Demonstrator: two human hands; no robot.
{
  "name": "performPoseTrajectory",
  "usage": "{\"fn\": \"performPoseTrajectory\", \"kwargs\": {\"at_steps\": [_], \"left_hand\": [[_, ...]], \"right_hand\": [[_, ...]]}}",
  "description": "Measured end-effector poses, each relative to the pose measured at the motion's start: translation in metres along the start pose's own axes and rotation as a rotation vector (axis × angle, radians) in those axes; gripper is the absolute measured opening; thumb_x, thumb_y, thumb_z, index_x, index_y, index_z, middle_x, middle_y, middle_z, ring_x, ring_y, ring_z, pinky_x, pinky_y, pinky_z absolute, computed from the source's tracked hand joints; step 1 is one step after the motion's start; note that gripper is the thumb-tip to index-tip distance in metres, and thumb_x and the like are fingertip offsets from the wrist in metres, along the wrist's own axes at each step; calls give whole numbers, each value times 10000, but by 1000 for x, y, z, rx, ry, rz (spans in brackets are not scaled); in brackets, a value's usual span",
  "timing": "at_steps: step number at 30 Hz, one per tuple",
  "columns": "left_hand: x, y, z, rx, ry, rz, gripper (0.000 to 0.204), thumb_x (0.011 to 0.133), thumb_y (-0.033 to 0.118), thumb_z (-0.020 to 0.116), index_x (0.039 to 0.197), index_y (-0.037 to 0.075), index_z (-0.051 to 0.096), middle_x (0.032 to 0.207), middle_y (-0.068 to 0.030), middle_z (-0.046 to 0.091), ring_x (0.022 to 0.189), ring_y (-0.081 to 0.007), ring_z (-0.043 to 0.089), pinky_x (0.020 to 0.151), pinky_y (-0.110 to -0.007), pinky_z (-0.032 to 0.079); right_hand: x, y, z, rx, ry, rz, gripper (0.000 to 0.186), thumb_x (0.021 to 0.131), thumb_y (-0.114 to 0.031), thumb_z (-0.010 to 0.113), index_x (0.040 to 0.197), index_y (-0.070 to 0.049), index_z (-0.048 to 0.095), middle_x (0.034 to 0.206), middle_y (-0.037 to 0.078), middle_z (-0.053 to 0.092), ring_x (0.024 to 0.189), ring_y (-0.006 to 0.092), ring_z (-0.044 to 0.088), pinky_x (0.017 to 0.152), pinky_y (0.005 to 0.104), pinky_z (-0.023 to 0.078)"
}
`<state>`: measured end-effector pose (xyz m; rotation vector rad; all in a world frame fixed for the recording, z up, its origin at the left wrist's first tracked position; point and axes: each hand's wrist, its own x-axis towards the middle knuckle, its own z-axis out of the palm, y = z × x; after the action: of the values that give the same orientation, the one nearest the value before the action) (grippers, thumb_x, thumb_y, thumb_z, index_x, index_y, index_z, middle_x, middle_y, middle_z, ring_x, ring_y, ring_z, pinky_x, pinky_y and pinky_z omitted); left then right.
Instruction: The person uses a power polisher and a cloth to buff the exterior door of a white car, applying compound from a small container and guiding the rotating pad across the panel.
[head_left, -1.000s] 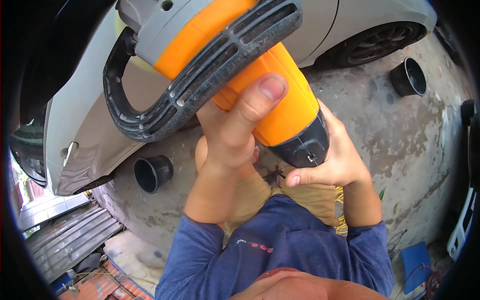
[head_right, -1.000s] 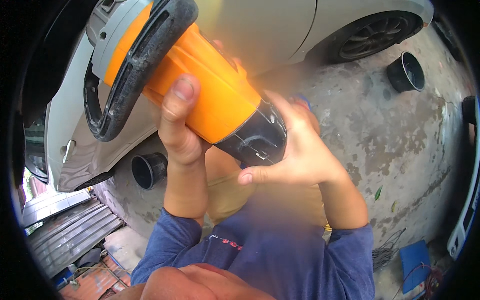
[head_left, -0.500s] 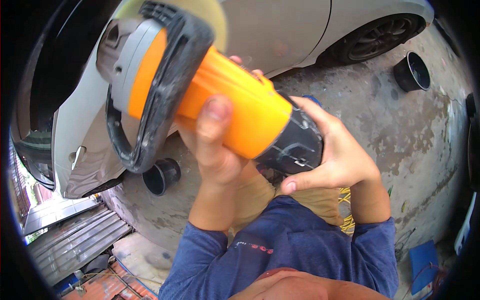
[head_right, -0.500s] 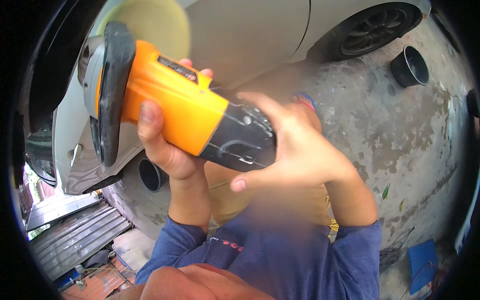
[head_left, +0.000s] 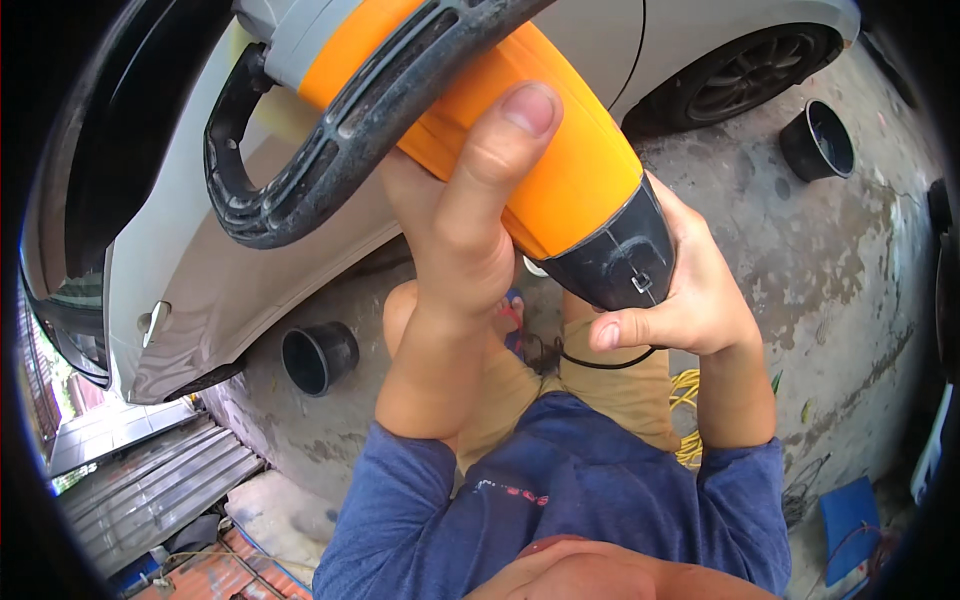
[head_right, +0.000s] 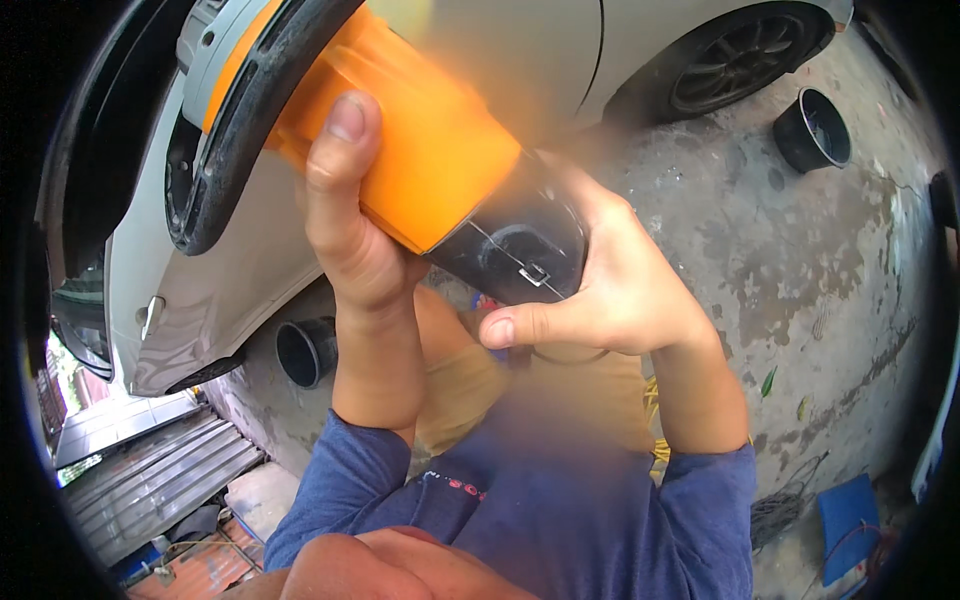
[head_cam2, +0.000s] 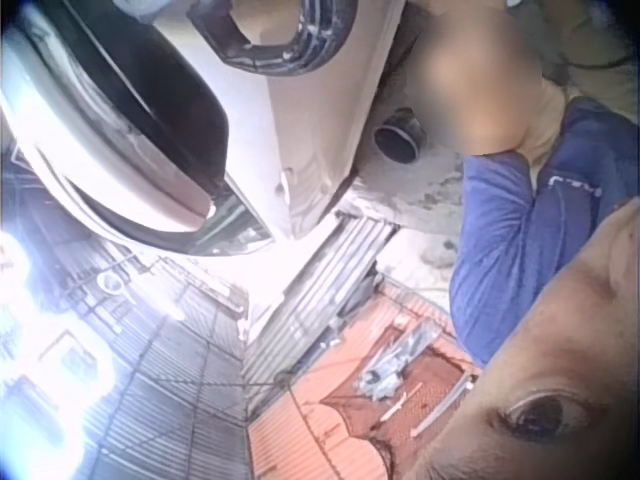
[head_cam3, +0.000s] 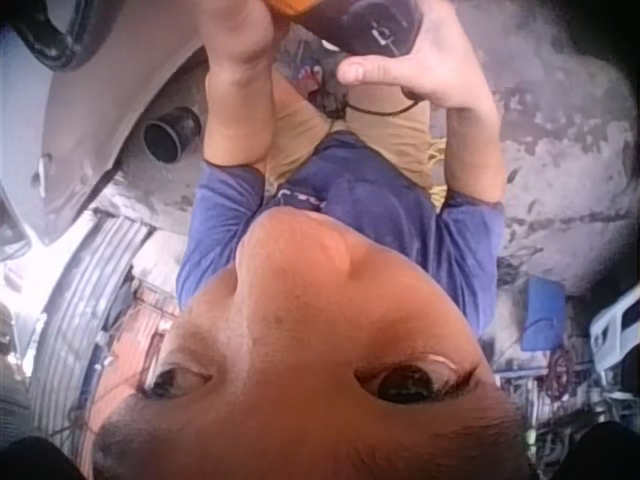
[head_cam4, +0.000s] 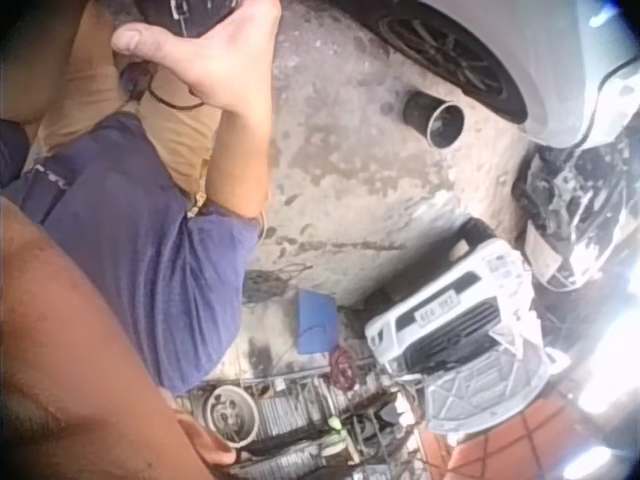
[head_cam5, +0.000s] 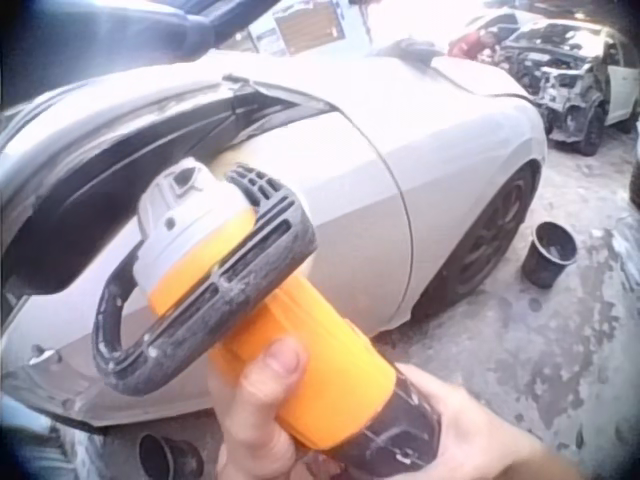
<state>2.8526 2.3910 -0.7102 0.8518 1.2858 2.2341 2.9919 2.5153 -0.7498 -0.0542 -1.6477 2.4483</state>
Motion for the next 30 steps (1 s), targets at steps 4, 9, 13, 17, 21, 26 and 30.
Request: {"fn": "performPoseTrajectory", "kwargs": {"at_steps": [4,9,13,17,21,26,30], "left_hand": [[-8,-4,-5,107,201,-62,465,859,183,752,1265,19,594,1089,-89,649,957,-184,646,857,-325,524],[-23,-7,8,189,239,9,628,957,456,585,1371,-11,516,1174,-177,651,1026,-283,670,902,-408,561],[-20,-7,11,164,279,5,668,956,473,580,1418,1,477,1206,-186,638,1082,-306,654,956,-439,549],[-12,-7,4,215,181,33,662,959,466,582,1422,4,475,1225,-185,628,1098,-303,646,975,-442,538],[-30,-14,6,131,278,2,678,953,459,598,1450,20,456,1247,-185,616,1108,-312,640,997,-455,529],[-78,-4,-13,75,345,-3,747,936,485,604,1502,37,411,1303,-216,607,1132,-375,657,992,-482,549],[-110,34,-60,239,430,-53,808,931,529,578,1536,36,369,1382,-261,566,1160,-431,656,945,-545,581]], "right_hand": [[0,6,-1,-30,3,-68,1062,640,-156,993,1509,41,414,1242,120,663,1126,213,640,990,344,505],[-7,-3,-9,-123,-111,77,1100,619,-209,1005,1503,64,411,1319,150,632,1211,216,601,1055,357,466],[-4,-5,-12,-210,-83,6,1105,601,-268,1010,1481,72,433,1306,154,638,1222,219,598,1068,360,458],[-1,-2,-13,-213,-73,-59,1076,609,-267,1005,1465,74,449,1307,156,636,1225,223,598,1070,363,458],[-8,1,-13,-127,-83,15,1086,593,-257,1012,1460,72,446,1296,156,637,1220,230,604,1068,364,462],[-21,18,11,-300,-199,57,1095,633,-194,993,1503,50,374,1258,183,662,1196,249,641,1032,357,490],[-16,50,63,-126,-274,132,1069,680,-217,966,1520,19,349,1328,214,638,1235,289,637,1042,384,494]]}}
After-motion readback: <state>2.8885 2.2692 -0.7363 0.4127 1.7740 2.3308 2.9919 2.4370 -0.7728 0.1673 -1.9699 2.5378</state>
